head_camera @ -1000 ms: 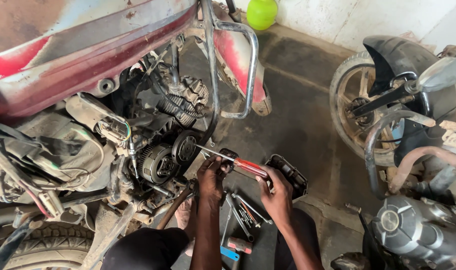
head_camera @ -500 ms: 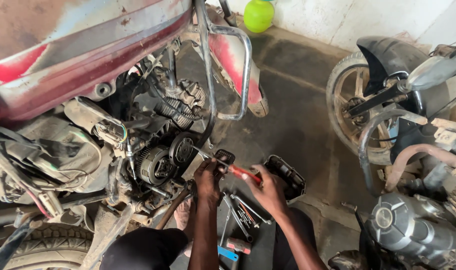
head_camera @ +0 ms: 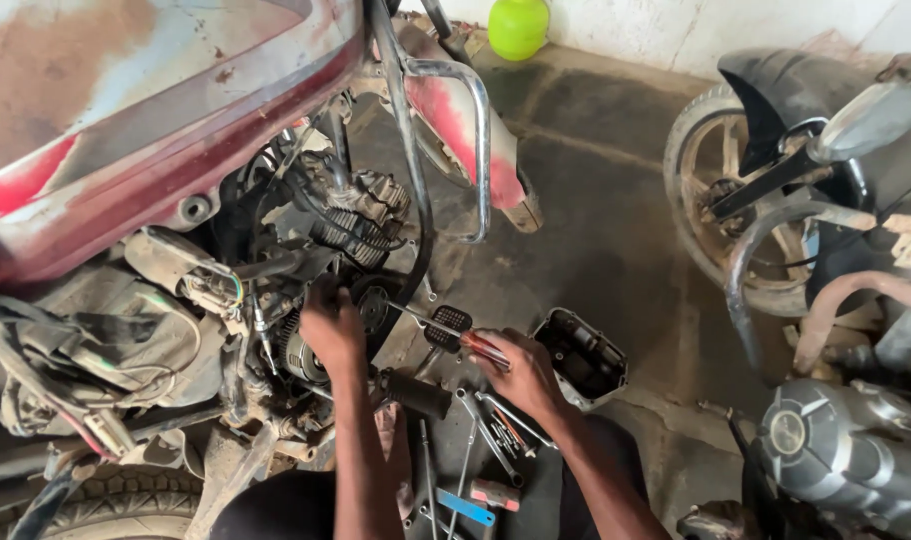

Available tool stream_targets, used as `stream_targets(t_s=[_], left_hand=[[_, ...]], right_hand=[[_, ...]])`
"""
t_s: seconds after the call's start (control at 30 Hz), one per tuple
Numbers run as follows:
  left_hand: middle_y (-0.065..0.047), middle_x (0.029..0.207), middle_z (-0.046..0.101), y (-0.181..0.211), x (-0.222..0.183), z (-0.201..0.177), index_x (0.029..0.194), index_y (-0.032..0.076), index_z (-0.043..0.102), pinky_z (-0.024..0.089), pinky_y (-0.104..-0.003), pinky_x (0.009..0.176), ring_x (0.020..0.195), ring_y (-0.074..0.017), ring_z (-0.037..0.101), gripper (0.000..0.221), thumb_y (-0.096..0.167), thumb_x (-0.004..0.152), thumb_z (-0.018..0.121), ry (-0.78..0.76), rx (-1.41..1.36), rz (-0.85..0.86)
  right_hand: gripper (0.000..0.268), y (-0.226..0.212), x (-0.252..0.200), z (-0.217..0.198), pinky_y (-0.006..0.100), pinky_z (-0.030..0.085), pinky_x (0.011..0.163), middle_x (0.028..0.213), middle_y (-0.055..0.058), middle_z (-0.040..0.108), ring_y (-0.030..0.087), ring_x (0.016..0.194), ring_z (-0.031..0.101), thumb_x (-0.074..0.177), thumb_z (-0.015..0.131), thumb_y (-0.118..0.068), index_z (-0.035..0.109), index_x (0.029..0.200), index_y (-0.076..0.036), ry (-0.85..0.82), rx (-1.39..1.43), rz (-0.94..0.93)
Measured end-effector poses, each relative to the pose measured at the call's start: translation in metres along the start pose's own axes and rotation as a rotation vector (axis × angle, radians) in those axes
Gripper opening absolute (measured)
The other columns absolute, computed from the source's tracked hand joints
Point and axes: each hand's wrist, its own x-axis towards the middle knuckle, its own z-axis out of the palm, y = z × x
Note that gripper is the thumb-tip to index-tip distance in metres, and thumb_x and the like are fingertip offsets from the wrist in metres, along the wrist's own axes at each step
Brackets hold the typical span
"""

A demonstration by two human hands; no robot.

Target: The recorder is disassembling and inspecting components of a motorcycle engine, specifically removing the side casing using various hand tools.

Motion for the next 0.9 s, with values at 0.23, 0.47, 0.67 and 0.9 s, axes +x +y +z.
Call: stream_targets(t_s=[0.23,0.47,0.67,0.9], left_hand=[[-0.020,0.095,0.075,-0.035,0.021,0.034,0.105,0.022,0.082,0.057,-0.049,0.081,0.089,-0.0414,0.071,0.021,0.020,0.085,0.073,-0.290,0.582,-0.071],[-0.019,0.089,0.075,-0.027,0.024,0.019,0.104,0.023,0.082,0.058,-0.045,0.081,0.086,-0.0375,0.073,0.021,0.021,0.085,0.074,-0.319,0.522,-0.025],[-0.019,0.088,0.075,-0.031,0.027,0.019,0.104,0.021,0.081,0.058,-0.046,0.080,0.085,-0.0383,0.073,0.022,0.019,0.084,0.075,-0.356,0.551,0.031],[-0.018,0.091,0.075,-0.033,0.021,0.019,0.104,0.021,0.082,0.058,-0.047,0.080,0.086,-0.0393,0.072,0.020,0.016,0.087,0.073,-0.281,0.535,0.111]], right_hand=[[0.034,0.008,0.006,-0.006,0.038,0.058,0.063,0.087,0.013,0.072,0.027,0.073,0.074,0.085,0.081,-0.012,0.074,0.118,-0.008,-0.009,-0.141,-0.113],[0.030,0.001,0.005,-0.002,0.037,0.061,0.066,0.094,0.014,0.073,0.029,0.079,0.076,0.090,0.077,-0.009,0.071,0.120,-0.005,-0.020,-0.101,-0.165],[0.025,-0.003,0.007,-0.001,0.033,0.058,0.062,0.092,0.014,0.075,0.023,0.075,0.076,0.092,0.076,-0.010,0.074,0.115,-0.002,-0.023,-0.047,-0.045],[0.026,0.012,-0.001,0.017,0.028,0.047,0.055,0.079,0.012,0.072,0.011,0.065,0.061,0.095,0.075,-0.016,0.077,0.115,-0.001,-0.032,0.095,0.189]])
